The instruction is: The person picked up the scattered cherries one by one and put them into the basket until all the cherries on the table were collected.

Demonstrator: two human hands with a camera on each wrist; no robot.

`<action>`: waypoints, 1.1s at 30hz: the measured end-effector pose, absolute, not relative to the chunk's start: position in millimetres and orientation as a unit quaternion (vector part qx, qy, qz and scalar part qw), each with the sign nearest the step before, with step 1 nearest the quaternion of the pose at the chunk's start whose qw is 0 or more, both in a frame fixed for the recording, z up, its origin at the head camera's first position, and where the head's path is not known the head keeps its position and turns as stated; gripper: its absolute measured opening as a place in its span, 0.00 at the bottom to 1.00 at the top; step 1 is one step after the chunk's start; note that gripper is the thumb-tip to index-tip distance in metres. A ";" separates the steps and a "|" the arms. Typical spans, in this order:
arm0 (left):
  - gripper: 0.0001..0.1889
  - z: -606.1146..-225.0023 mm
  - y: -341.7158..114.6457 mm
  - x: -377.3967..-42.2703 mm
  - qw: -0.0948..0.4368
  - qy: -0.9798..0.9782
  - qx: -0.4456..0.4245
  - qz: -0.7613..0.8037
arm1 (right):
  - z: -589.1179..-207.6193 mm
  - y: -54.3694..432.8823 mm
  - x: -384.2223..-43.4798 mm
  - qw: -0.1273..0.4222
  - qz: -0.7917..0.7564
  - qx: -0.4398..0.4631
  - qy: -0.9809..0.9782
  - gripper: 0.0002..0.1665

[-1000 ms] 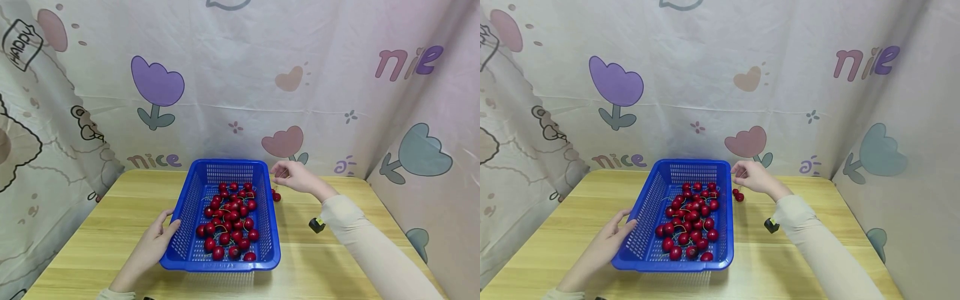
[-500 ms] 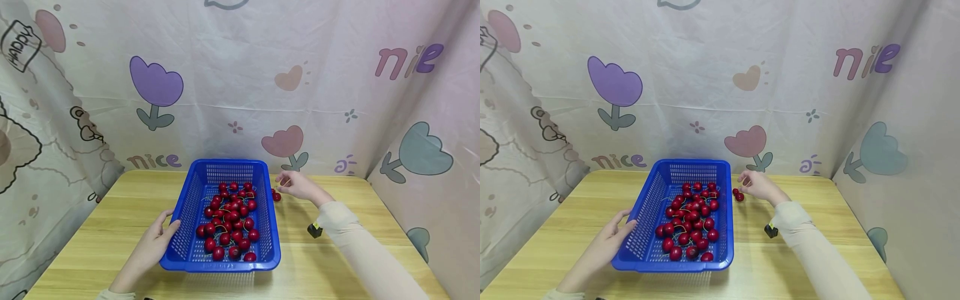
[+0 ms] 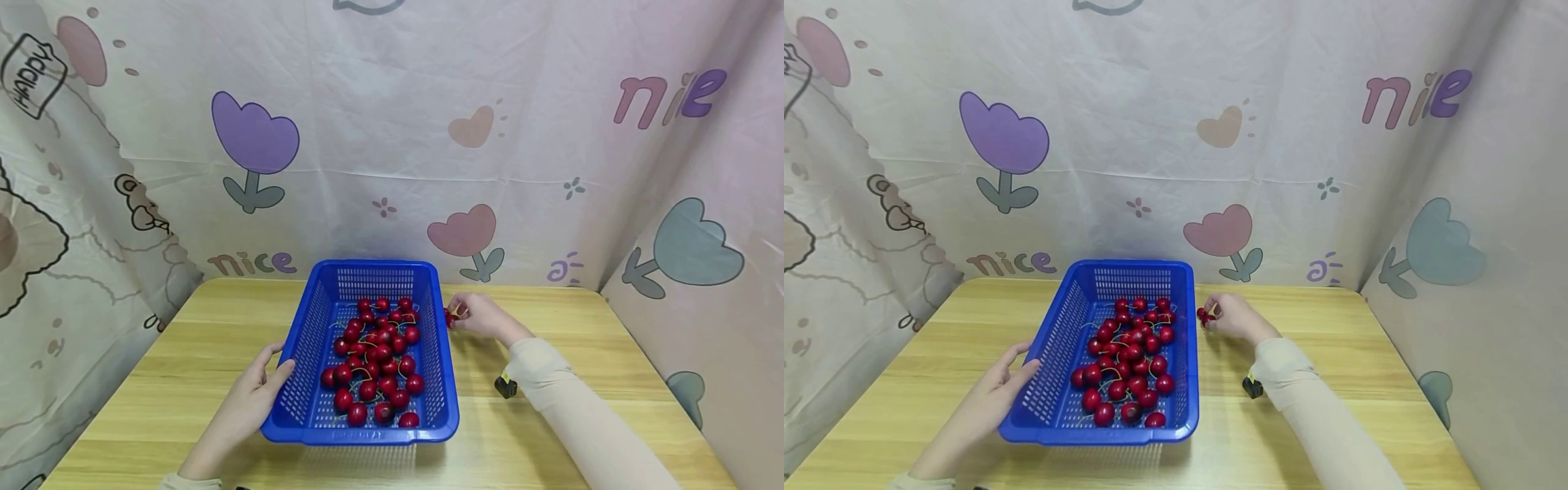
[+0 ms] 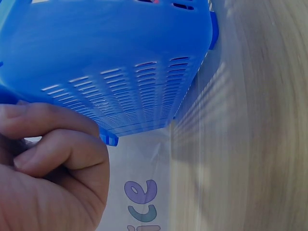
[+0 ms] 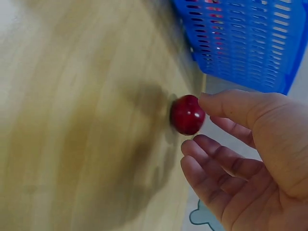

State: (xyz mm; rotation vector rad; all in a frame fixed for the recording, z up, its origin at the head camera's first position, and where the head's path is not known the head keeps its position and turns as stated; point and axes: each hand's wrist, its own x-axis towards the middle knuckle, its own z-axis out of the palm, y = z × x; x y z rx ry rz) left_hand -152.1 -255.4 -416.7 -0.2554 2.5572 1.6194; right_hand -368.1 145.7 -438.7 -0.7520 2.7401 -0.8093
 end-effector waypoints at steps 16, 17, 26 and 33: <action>0.30 -416.8 -254.8 -152.2 0.055 0.832 -0.081 0.545 | -448.7 147.1 -365.9 0.086 -0.268 -0.251 0.926 0.14; 0.30 -417.1 -255.0 -152.4 0.055 0.833 -0.082 0.544 | -448.1 148.1 -365.5 0.086 -0.268 -0.250 0.926 0.14; 0.29 -416.7 -255.3 -152.4 0.056 0.832 -0.083 0.545 | -421.1 160.0 -366.8 0.088 -0.299 -0.250 0.917 0.13; 0.29 -417.0 -256.3 -151.9 0.056 0.830 -0.080 0.549 | -386.6 159.8 -365.7 0.046 -0.294 -0.254 0.920 0.12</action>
